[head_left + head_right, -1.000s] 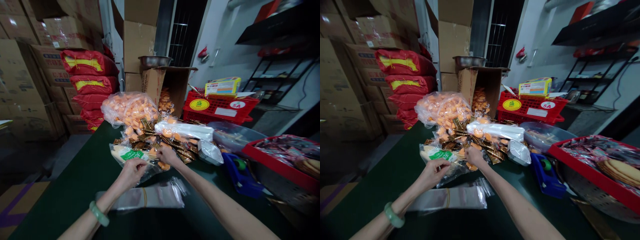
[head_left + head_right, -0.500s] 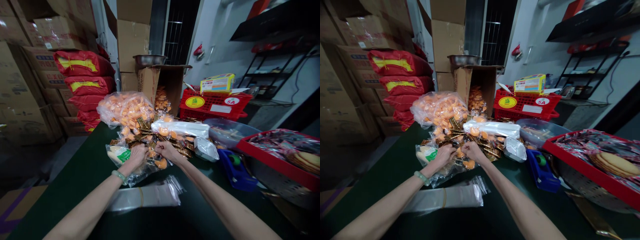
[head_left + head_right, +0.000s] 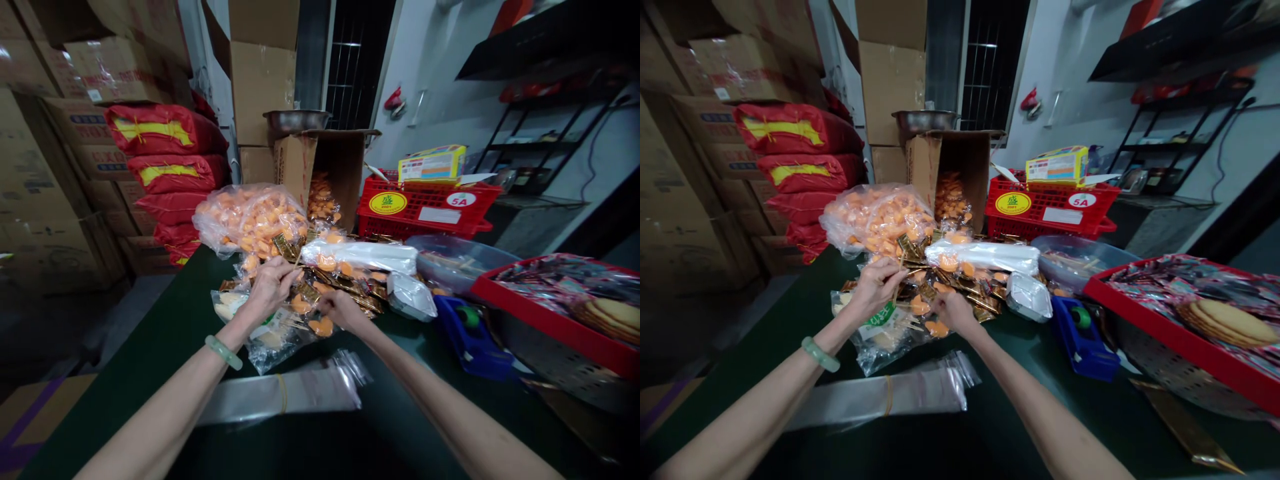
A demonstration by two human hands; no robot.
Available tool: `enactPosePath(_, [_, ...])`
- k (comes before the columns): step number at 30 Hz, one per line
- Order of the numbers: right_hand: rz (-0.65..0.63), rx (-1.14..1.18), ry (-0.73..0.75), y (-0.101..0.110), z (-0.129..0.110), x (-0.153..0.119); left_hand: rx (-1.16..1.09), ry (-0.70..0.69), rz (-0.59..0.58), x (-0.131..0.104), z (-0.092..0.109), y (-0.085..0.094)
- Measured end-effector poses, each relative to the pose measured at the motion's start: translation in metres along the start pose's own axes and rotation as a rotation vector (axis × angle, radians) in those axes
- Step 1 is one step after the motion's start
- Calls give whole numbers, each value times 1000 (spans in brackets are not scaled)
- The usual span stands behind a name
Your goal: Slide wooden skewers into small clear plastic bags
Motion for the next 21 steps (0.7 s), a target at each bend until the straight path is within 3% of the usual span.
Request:
enactPosePath(5, [160,215,127,79,-17,-21,-238,-239,-177,0,27,-13])
enactPosePath(10, [338,500,150,134,-41,-65,-498,-270,-230,8,71,-39])
enactPosePath(15, [493,661,-2,146,-32,-104,-685,-171,-107,9,121,-69])
enactPosePath(18, [474,663,-87,136,-11,-126,-523,-141,-232,-8,137,-101])
enactPosePath(21, [470,570,-148,120,11,-146,-336,-116,-392,-34,137,-135])
Point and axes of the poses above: each hand's wrist, its own x-axis towards the middle knuckle, its own y-axis out of the back of the hand, z = x × y, the point moved 1 cm from there along x, towards the middle knuckle, and after that the axes turned 8 degrees about y, right-handed, at the moved point
